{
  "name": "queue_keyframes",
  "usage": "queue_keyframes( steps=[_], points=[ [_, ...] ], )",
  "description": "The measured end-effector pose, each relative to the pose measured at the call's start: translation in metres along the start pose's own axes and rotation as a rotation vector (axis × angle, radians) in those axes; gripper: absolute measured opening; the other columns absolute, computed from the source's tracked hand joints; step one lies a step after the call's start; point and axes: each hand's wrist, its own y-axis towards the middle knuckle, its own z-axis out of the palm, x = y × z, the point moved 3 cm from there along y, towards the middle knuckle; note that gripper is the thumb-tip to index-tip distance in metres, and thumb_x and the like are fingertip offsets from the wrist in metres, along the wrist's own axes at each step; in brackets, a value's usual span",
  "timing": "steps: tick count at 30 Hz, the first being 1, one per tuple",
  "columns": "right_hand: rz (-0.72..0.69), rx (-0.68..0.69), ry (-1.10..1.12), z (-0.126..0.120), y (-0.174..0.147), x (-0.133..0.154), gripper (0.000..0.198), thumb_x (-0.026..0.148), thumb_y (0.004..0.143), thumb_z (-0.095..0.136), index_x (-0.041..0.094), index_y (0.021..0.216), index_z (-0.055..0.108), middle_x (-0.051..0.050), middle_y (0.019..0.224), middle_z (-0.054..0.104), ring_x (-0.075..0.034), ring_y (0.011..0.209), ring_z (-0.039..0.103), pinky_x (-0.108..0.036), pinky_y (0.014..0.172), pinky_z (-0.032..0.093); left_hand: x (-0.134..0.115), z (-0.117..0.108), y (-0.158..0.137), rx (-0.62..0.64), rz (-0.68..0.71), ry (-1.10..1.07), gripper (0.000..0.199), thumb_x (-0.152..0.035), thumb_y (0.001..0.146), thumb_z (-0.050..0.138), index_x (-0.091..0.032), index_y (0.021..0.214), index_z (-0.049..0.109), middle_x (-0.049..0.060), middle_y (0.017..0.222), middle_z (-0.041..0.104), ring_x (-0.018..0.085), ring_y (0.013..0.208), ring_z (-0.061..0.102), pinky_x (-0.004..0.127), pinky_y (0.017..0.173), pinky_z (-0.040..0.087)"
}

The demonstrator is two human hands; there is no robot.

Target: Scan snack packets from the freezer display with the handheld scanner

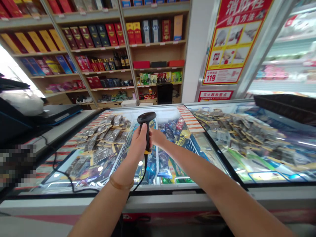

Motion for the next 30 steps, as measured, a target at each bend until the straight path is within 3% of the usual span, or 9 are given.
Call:
queue_keyframes(
  steps=[4,8,10,13,18,22,25,28,30],
  points=[
    [0.235,-0.148,-0.079,-0.058,-0.013,-0.104,0.022,0.029,0.105,0.052,0.022,0.117,0.069,-0.008,0.115,0.077,-0.025,0.110,0.072,-0.034,0.090,0.054,0.013,0.036,0.013,0.042,-0.008,-0.054,0.054,-0.074,0.083,0.066,-0.022,0.089,0.053,-0.004,0.067,0.059,0.009,0.040,0.049,0.022,0.037,0.038],
    [0.377,-0.273,-0.253,-0.120,-0.039,-0.198,0.030,0.028,0.101,0.056,0.016,0.126,0.066,-0.017,0.128,0.071,-0.029,0.120,0.067,-0.036,0.098,0.051,0.032,0.061,0.021,0.092,-0.036,-0.027,0.053,-0.074,0.085,0.064,-0.022,0.088,0.052,-0.004,0.068,0.060,0.009,0.040,0.049,0.023,0.037,0.037],
    [0.496,-0.308,-0.310,-0.143,-0.051,-0.234,0.038,0.028,0.100,0.058,0.012,0.133,0.062,-0.022,0.134,0.067,-0.032,0.127,0.064,-0.040,0.103,0.049,0.044,0.067,0.023,0.118,-0.040,0.004,0.052,-0.072,0.084,0.066,-0.023,0.090,0.052,-0.004,0.070,0.062,0.009,0.041,0.049,0.022,0.037,0.037],
    [0.647,-0.280,-0.319,-0.155,-0.061,-0.269,0.045,0.033,0.101,0.056,0.008,0.138,0.060,-0.029,0.142,0.061,-0.038,0.133,0.059,-0.049,0.107,0.047,0.059,0.068,0.023,0.132,-0.037,0.057,0.053,-0.073,0.081,0.068,-0.023,0.089,0.052,-0.003,0.070,0.062,0.009,0.040,0.049,0.022,0.036,0.036],
    [0.656,-0.323,-0.308,-0.145,-0.055,-0.279,0.042,0.023,0.094,0.062,0.013,0.134,0.064,-0.027,0.144,0.060,-0.041,0.139,0.053,-0.060,0.109,0.044,0.068,0.063,0.019,0.153,-0.024,0.119,0.055,-0.075,0.080,0.067,-0.022,0.089,0.052,-0.004,0.066,0.060,0.010,0.042,0.050,0.022,0.037,0.037],
    [0.639,-0.466,-0.202,-0.149,-0.048,-0.270,0.044,0.020,0.085,0.072,0.008,0.127,0.065,-0.032,0.135,0.063,-0.045,0.132,0.056,-0.059,0.103,0.046,0.067,0.058,0.020,0.151,0.018,0.137,0.055,-0.075,0.080,0.067,-0.023,0.090,0.051,-0.004,0.071,0.061,0.009,0.044,0.051,0.022,0.039,0.040],
    [0.559,-0.547,-0.151,-0.148,-0.039,-0.252,0.041,0.026,0.084,0.075,0.009,0.120,0.067,-0.028,0.127,0.067,-0.040,0.123,0.060,-0.052,0.101,0.047,0.069,0.054,0.023,0.127,0.023,0.153,0.055,-0.076,0.082,0.065,-0.023,0.089,0.050,-0.004,0.074,0.061,0.008,0.043,0.050,0.023,0.038,0.040],
    [0.343,-0.374,-0.106,-0.126,-0.022,-0.219,0.034,0.034,0.082,0.079,0.015,0.108,0.069,-0.015,0.113,0.073,-0.031,0.112,0.065,-0.043,0.100,0.048,0.071,0.052,0.025,0.128,0.011,0.146,0.055,-0.075,0.083,0.065,-0.023,0.090,0.049,-0.004,0.075,0.060,0.008,0.045,0.051,0.022,0.039,0.041],
    [0.228,-0.272,-0.076,-0.105,-0.011,-0.195,0.038,0.045,0.083,0.079,0.018,0.108,0.070,-0.012,0.114,0.073,-0.030,0.115,0.065,-0.041,0.102,0.047,0.073,0.050,0.026,0.121,-0.005,0.140,0.055,-0.075,0.082,0.066,-0.023,0.090,0.049,-0.004,0.073,0.059,0.008,0.045,0.051,0.022,0.039,0.040]
  ],
)
